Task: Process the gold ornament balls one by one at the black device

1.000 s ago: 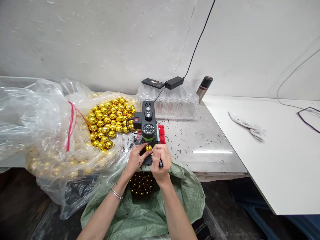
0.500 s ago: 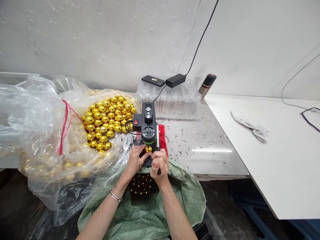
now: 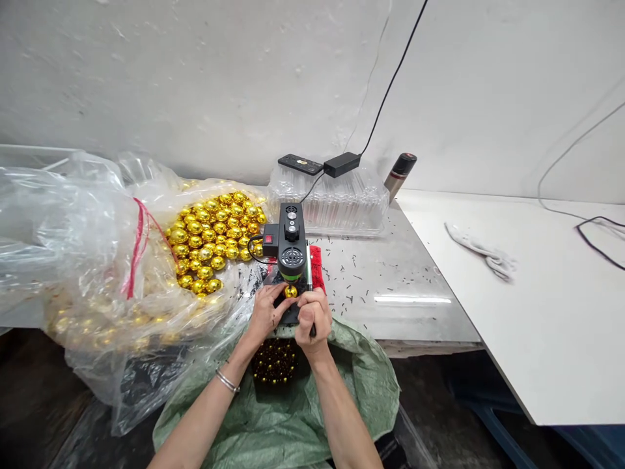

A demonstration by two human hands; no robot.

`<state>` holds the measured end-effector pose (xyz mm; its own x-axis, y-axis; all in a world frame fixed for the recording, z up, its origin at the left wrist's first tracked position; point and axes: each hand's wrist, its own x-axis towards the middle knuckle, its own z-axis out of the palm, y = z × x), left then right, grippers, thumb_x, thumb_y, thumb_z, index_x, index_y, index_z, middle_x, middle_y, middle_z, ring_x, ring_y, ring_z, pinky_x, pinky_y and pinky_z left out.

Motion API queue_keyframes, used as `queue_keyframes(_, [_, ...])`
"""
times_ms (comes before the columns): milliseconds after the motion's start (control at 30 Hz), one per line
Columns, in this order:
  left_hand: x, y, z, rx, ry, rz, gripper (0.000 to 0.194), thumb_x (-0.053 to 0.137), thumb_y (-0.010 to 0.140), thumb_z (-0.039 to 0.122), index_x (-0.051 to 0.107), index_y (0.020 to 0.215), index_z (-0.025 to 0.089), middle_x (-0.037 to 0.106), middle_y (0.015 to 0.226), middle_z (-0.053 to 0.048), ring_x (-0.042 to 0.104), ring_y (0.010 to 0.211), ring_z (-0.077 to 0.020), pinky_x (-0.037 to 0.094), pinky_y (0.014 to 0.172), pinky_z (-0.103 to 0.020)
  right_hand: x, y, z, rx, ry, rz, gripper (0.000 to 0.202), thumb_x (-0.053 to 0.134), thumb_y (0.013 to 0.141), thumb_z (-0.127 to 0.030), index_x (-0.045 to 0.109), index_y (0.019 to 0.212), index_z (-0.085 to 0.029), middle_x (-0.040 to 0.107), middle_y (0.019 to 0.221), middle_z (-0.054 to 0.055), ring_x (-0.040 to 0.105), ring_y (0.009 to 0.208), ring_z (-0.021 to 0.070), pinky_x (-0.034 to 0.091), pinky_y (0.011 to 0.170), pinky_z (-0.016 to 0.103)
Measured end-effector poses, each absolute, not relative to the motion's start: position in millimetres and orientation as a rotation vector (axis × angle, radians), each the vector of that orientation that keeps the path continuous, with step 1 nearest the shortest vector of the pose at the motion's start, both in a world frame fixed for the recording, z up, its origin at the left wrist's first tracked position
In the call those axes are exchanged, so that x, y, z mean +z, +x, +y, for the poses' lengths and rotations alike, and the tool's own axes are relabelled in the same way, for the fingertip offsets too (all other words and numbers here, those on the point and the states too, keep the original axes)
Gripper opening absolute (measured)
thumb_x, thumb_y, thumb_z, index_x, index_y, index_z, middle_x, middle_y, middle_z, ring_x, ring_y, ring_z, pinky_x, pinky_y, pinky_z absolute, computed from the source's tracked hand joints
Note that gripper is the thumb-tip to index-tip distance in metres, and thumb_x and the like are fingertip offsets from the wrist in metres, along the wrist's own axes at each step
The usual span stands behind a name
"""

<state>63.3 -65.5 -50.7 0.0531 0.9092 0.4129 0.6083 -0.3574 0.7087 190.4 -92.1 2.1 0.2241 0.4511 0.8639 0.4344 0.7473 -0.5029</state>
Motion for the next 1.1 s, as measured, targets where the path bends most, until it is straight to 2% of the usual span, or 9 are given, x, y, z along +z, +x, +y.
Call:
queue_keyframes(67, [-51.0,62.6,-67.7,1.28,1.988,1.506,0.028,0.07,0.09,0.033,0.071,0.114,0.019,0.077,0.106,-0.01,0.068,0.097,-0.0256,0.05,0.092,-0.045,25.1,188.0,-93.7,0.068,-0.861,-1.324,0.03,0.041,0.097,-0.019,0.047,0.068,-0.022,0.051,0.067,-0.001,0.055,0.064,0.0144,0.046,0.059,0.03])
queue_keyframes(200, [-50.6,56.7,-94.8,1.348,2.094,1.392,0.031,0.065,0.093,0.033,0.067,0.12,0.017,0.075,0.11,-0.011,0.067,0.101,-0.0259,0.051,0.093,-0.045,62.9,185.4,-96.7,0.197,-0.979,-1.288,0.031,0.044,0.099,-0.022,0.049,0.068,-0.022,0.053,0.069,-0.001,0.054,0.065,0.0132,0.044,0.061,0.028])
queue_keyframes(367, [-37.0,37.6,-134.6,1.227,2.302,1.334,0.039,0.062,0.094,0.033,0.06,0.13,0.02,0.068,0.127,-0.012,0.061,0.116,-0.0278,0.049,0.1,-0.047,59.6,184.3,-100.6,0.176,-0.94,-1.278,0.033,0.047,0.099,-0.021,0.05,0.066,-0.021,0.054,0.069,-0.001,0.055,0.066,0.0126,0.044,0.061,0.028])
queue_keyframes(500, [-14.5,8.5,-117.6,1.271,2.256,1.79,0.031,0.05,0.098,0.022,0.062,0.127,0.019,0.065,0.129,-0.016,0.058,0.118,-0.0297,0.045,0.103,-0.049,45.9,182.9,-102.2,0.185,-0.952,-1.236,0.032,0.048,0.099,-0.023,0.055,0.068,-0.02,0.057,0.07,-0.001,0.056,0.064,0.0126,0.044,0.059,0.028])
queue_keyframes(600, [-5.7,-16.8,-88.4,1.073,2.069,2.25,0.036,0.043,0.095,0.011,0.064,0.124,0.014,0.062,0.129,-0.021,0.057,0.117,-0.0351,0.044,0.1,-0.053,43.2,181.6,-101.5,0.191,-0.962,-1.204,0.033,0.049,0.099,-0.025,0.054,0.066,-0.02,0.056,0.069,-0.001,0.056,0.061,0.0125,0.043,0.057,0.028])
queue_keyframes(700, [-9.5,-33.9,-66.1,0.717,1.969,2.412,0.036,0.043,0.09,0.006,0.066,0.116,0.01,0.066,0.113,-0.024,0.06,0.104,-0.0361,0.046,0.092,-0.053,42.6,180.6,-100.3,0.188,-0.97,-1.184,0.034,0.048,0.099,-0.028,0.053,0.066,-0.02,0.056,0.068,-0.001,0.056,0.059,0.0128,0.043,0.055,0.028])
queue_keyframes(800, [-16.7,-39.0,-56.0,0.537,1.946,2.39,0.03,0.047,0.086,0.005,0.068,0.108,0.011,0.068,0.093,-0.019,0.062,0.093,-0.0325,0.047,0.087,-0.047,41.7,180.3,-99.7,0.186,-0.979,-1.171,0.034,0.048,0.099,-0.03,0.052,0.067,-0.021,0.055,0.068,-0.001,0.055,0.059,0.013,0.044,0.056,0.029])
queue_keyframes(967, [-9.4,-34.4,-56.4,0.987,1.774,2.19,0.027,0.062,0.086,0.025,0.068,0.111,0.015,0.068,0.102,-0.016,0.063,0.1,-0.0308,0.049,0.09,-0.042,40.6,181.5,-100.0,0.177,-0.978,-1.192,0.034,0.048,0.099,-0.028,0.052,0.066,-0.021,0.055,0.068,-0.001,0.057,0.061,0.0135,0.044,0.056,0.029])
queue_keyframes(1100, [5.6,-22.8,-62.3,1.452,1.342,1.765,0.038,0.058,0.092,0.043,0.066,0.117,0.016,0.069,0.103,-0.01,0.064,0.093,-0.0224,0.051,0.09,-0.037,38.7,182.3,-100.2,0.171,-0.964,-1.21,0.034,0.047,0.099,-0.026,0.053,0.066,-0.021,0.056,0.068,0.0,0.057,0.062,0.0141,0.045,0.057,0.029])
